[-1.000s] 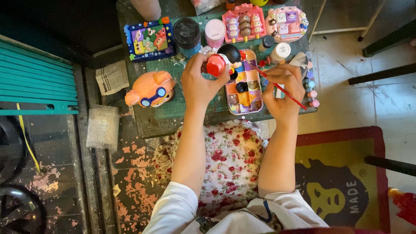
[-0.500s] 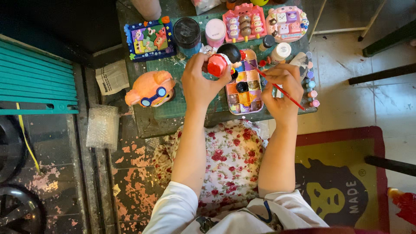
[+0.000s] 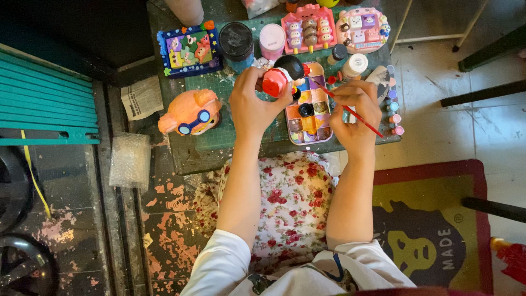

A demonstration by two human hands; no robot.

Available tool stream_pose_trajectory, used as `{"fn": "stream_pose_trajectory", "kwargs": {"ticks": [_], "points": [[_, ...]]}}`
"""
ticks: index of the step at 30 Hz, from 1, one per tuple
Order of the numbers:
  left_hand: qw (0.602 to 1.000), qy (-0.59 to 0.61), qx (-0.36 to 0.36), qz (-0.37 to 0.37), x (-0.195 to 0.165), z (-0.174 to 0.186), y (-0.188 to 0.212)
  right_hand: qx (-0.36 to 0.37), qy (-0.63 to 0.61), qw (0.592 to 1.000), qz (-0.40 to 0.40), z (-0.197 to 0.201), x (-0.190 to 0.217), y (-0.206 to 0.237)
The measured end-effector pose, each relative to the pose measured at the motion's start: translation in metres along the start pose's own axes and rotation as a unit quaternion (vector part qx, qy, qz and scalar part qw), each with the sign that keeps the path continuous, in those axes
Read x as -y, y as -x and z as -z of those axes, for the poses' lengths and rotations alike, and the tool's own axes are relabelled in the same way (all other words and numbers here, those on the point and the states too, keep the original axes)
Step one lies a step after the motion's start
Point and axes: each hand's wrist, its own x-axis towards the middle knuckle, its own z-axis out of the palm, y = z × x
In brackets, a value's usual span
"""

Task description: The person holds a plaster figurine in one hand and paints its surface with a paintbrush, dipping the brush into a paint palette between strokes and rotating the figurine to reach different sides. The person continues painting details on the figurine's head and body throughout the clip.

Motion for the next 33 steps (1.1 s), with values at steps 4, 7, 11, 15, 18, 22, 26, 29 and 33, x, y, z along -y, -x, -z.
{"fn": "stream_pose_trajectory", "kwargs": {"ticks": [4,7,11,15,18,22,26,29,33], "points": [[1.0,0.011,-0.002,0.001,0.0001,0.0001,-0.0003,-0.009,-0.016,1.0,0.003,-0.0004,-0.0005,-0.0002],[1.0,0.013,-0.006,-0.001,0.0005,-0.0004,-0.0006,-0.006,-0.017,1.0,0.008,0.0,-0.0008,-0.0002],[1.0,0.017,-0.007,0.003,0.0014,0.0002,0.0,-0.008,-0.008,1.0,0.014,-0.0004,-0.0012,-0.0003],[1.0,0.02,-0.014,-0.002,0.0019,0.0004,0.0001,-0.014,-0.016,1.0,0.013,-0.0007,-0.0011,-0.0004],[1.0,0.026,-0.013,0.0,0.0019,0.0005,0.0002,-0.012,-0.012,1.0,0.015,-0.0009,-0.0007,-0.0003],[1.0,0.027,-0.013,0.009,0.0015,0.0003,-0.0003,-0.012,-0.009,1.0,0.014,-0.001,-0.0002,-0.0007],[1.0,0.025,-0.015,0.005,0.0013,0.0002,-0.0008,-0.008,-0.001,1.0,0.017,-0.0006,-0.0001,-0.001],[1.0,0.022,-0.016,0.001,0.0013,0.0004,-0.0008,-0.011,-0.012,1.0,0.01,-0.0009,0.0001,-0.0006],[0.999,0.031,-0.018,0.017,0.0014,-0.0001,-0.0004,-0.007,-0.008,1.0,0.01,-0.0017,0.0,-0.0004]]}}
